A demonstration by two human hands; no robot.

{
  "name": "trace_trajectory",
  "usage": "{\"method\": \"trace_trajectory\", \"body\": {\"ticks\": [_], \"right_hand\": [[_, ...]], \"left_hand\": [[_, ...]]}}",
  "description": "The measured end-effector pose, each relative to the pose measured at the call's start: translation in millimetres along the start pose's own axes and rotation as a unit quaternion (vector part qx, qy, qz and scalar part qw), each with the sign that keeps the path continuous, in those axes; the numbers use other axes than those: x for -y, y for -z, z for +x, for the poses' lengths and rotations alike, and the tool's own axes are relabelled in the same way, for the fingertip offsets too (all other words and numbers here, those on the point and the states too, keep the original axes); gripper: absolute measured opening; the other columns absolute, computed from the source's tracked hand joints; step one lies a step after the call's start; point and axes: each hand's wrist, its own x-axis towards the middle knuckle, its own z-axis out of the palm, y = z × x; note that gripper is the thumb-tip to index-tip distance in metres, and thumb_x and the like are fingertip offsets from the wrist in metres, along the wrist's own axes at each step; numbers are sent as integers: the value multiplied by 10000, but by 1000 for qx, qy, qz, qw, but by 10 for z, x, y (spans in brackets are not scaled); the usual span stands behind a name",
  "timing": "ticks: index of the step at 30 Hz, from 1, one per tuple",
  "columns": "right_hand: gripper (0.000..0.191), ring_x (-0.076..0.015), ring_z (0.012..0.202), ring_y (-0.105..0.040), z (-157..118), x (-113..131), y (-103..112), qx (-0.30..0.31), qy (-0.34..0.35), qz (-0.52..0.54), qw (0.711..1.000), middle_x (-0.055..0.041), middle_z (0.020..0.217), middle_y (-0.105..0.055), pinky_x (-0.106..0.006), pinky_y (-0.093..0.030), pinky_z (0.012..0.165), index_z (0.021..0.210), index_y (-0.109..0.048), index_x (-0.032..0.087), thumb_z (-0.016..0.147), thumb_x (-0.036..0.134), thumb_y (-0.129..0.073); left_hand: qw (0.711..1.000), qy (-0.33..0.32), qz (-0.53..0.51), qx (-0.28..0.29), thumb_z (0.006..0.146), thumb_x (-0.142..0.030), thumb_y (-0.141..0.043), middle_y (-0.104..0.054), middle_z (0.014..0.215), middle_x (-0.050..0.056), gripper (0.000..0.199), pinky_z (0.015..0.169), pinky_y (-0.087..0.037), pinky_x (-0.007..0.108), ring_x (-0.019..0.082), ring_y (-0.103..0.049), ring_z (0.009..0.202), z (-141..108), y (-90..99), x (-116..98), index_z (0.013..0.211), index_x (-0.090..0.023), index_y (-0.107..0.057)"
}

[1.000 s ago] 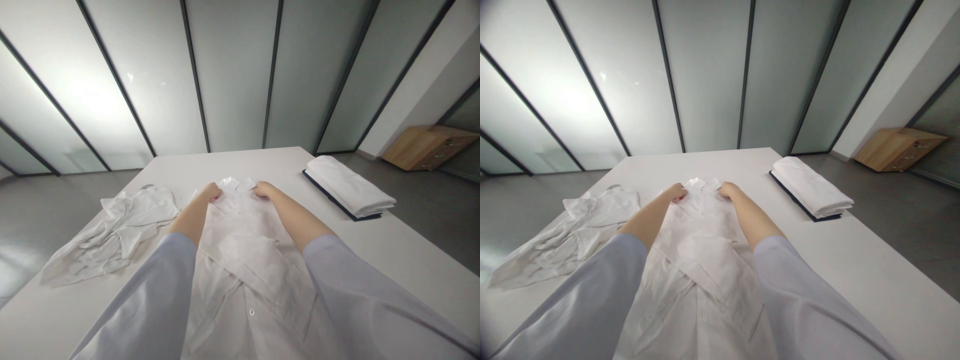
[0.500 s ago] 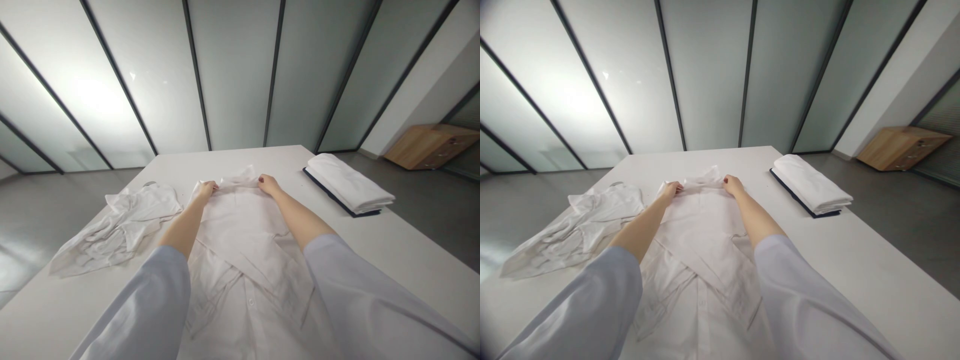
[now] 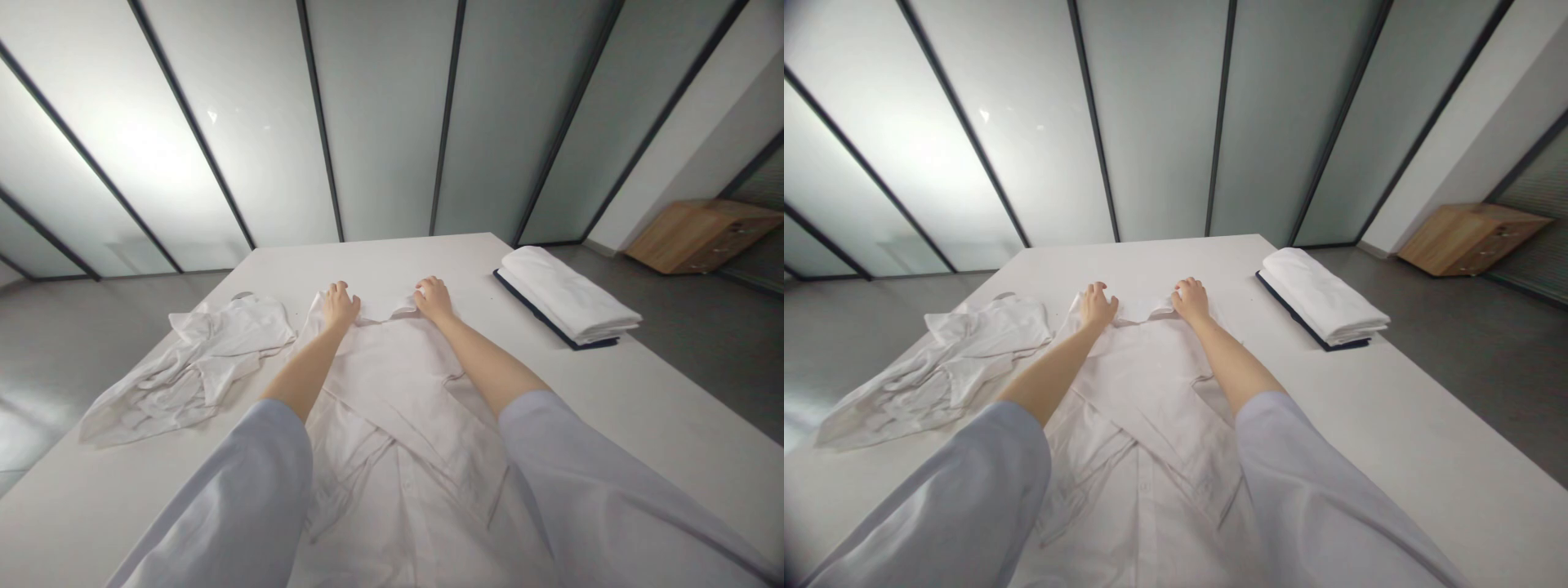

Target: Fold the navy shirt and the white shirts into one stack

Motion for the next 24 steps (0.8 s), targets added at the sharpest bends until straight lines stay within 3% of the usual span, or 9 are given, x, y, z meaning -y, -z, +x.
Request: {"method": "trace_trajectory", "body": {"ticks": [2,4,7,9,14,18,22,24], "right_hand": [[459,-261,1284,-429,19,63,-46,26,36,18,999,-117,1402,-510,-366,-315,1075,1348,-539,175,968,345,-346],[545,-267,1381,-339,7,132,-105,90,60,14,994,-104,1517,-398,-383,-257,1119,1451,-423,196,980,454,-325],[684,-305,1450,-223,-63,207,-181,193,57,-20,979,-111,1583,-281,-432,-196,1149,1516,-311,221,949,603,-326],[732,-314,1465,-179,-116,228,-207,224,45,-36,973,-118,1599,-236,-451,-175,1156,1530,-276,227,933,649,-315],[769,-324,1469,-153,-187,224,-197,215,31,-39,975,-163,1602,-199,-481,-153,1156,1535,-256,198,930,671,-290],[745,-322,1470,-148,-222,221,-173,193,22,-34,980,-192,1593,-207,-478,-145,1157,1516,-293,158,947,639,-295],[708,-313,1470,-154,-242,213,-156,177,21,-23,984,-191,1590,-217,-450,-176,1155,1498,-323,135,964,599,-303],[671,-305,1467,-173,-242,213,-139,166,19,-19,986,-178,1588,-232,-431,-202,1151,1493,-334,132,975,559,-313]], "left_hand": [[997,-81,15,0,902,-337,-448,-486,1391,148,470,1063,-358,407,283,-454,1281,-34,-17,-52,1344,-177,-460],[989,-124,42,63,920,-412,-426,-403,1487,141,548,1110,-297,434,301,-368,1362,-61,-69,-78,1420,-191,-404],[972,-115,91,186,922,-554,-372,-304,1567,135,661,1145,-202,499,339,-249,1438,-106,-163,-57,1488,-217,-333],[963,-101,110,224,907,-625,-338,-257,1591,127,714,1153,-160,521,350,-192,1460,-136,-200,-19,1506,-238,-310],[966,-47,140,211,864,-713,-307,-226,1594,161,816,1147,-134,563,390,-168,1459,-178,-160,34,1514,-218,-311],[968,-61,152,188,893,-633,-346,-211,1590,199,792,1166,-114,519,383,-132,1469,-261,-40,22,1505,-131,-315],[970,-91,165,156,911,-594,-347,-181,1596,208,777,1167,-166,480,341,-126,1479,-520,133,-25,1496,-85,-299],[966,-80,170,180,906,-645,-300,-188,1597,198,803,1148,-218,494,336,-156,1473,-700,200,-60,1502,-107,-289]]}}
